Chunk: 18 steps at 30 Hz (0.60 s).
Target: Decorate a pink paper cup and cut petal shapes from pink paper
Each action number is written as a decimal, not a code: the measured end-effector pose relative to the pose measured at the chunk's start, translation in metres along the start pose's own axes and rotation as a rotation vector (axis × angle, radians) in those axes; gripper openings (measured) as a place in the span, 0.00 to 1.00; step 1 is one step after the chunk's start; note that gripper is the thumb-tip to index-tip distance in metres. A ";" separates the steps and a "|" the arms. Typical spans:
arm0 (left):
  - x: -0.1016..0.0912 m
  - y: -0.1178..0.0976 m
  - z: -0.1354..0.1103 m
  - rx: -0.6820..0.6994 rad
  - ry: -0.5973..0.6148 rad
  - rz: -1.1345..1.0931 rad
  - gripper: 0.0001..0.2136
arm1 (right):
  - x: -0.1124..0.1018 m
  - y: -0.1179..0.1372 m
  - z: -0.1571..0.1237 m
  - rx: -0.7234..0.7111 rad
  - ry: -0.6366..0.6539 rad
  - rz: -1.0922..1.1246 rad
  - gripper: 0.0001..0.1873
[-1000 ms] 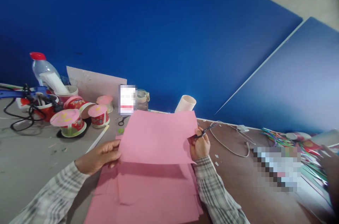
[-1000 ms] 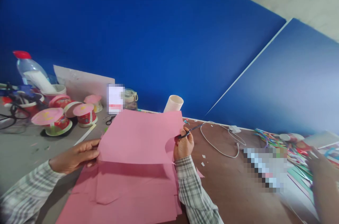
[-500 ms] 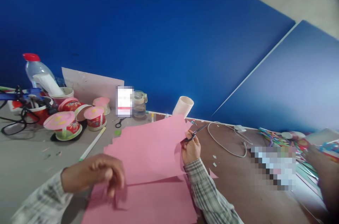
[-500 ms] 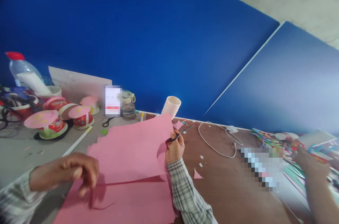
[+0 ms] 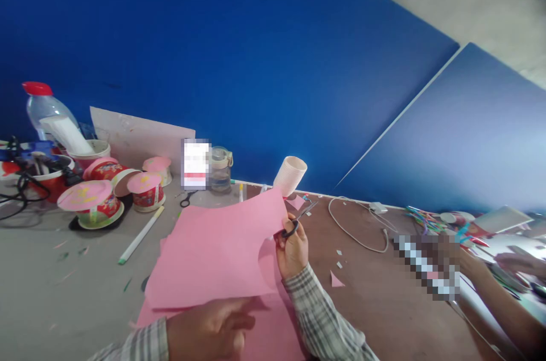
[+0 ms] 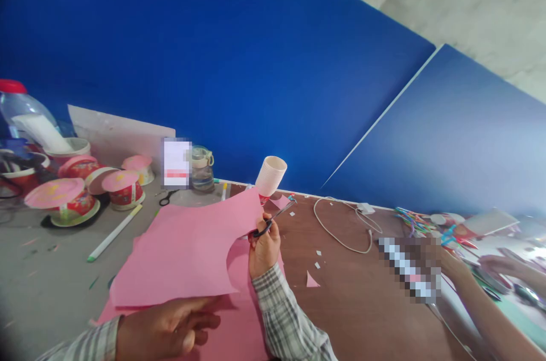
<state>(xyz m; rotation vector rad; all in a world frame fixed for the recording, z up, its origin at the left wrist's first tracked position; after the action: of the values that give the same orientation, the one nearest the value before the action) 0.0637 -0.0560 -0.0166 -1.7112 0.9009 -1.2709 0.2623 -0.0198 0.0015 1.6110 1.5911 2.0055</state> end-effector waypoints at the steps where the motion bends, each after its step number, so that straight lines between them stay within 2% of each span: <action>1: -0.004 0.002 0.002 -0.032 -0.083 -0.048 0.22 | 0.000 -0.003 -0.003 0.015 0.005 -0.008 0.17; 3: -0.016 0.003 0.006 -0.013 -0.339 -0.212 0.23 | -0.001 -0.009 -0.008 0.052 0.022 -0.026 0.16; 5: -0.028 0.003 0.006 0.088 -0.627 -0.418 0.22 | 0.000 -0.015 -0.014 0.083 0.050 -0.042 0.16; 6: -0.032 0.003 0.005 0.129 -0.738 -0.502 0.21 | 0.001 -0.016 -0.017 0.092 0.064 -0.048 0.15; 7: -0.034 0.004 0.006 0.144 -0.800 -0.570 0.20 | 0.002 -0.018 -0.020 0.097 0.077 -0.053 0.15; 9: -0.031 0.007 0.009 0.115 -0.776 -0.661 0.20 | 0.004 -0.019 -0.025 0.103 0.094 -0.063 0.15; 13: -0.018 0.004 0.014 0.120 -0.572 -0.736 0.26 | 0.005 -0.021 -0.030 0.121 0.124 -0.088 0.13; 15: -0.013 0.003 0.014 0.161 -0.561 -0.719 0.26 | 0.004 -0.022 -0.033 0.127 0.154 -0.110 0.12; 18: -0.008 0.002 0.014 0.224 -0.610 -0.680 0.27 | 0.003 -0.026 -0.041 0.129 0.203 -0.143 0.09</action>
<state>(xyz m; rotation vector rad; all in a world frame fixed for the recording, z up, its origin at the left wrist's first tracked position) 0.0755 -0.0468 -0.0239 -2.1143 -0.1957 -1.0755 0.2170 -0.0322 -0.0112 1.3223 1.8834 2.0859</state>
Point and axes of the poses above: each hand's wrist, its own z-axis towards the middle knuckle, its own x-axis out of the palm, y = z × x, the point moved 4 cm from there along z, towards the middle knuckle, and after that the axes turned 10 degrees about z, right-handed, at the moved point
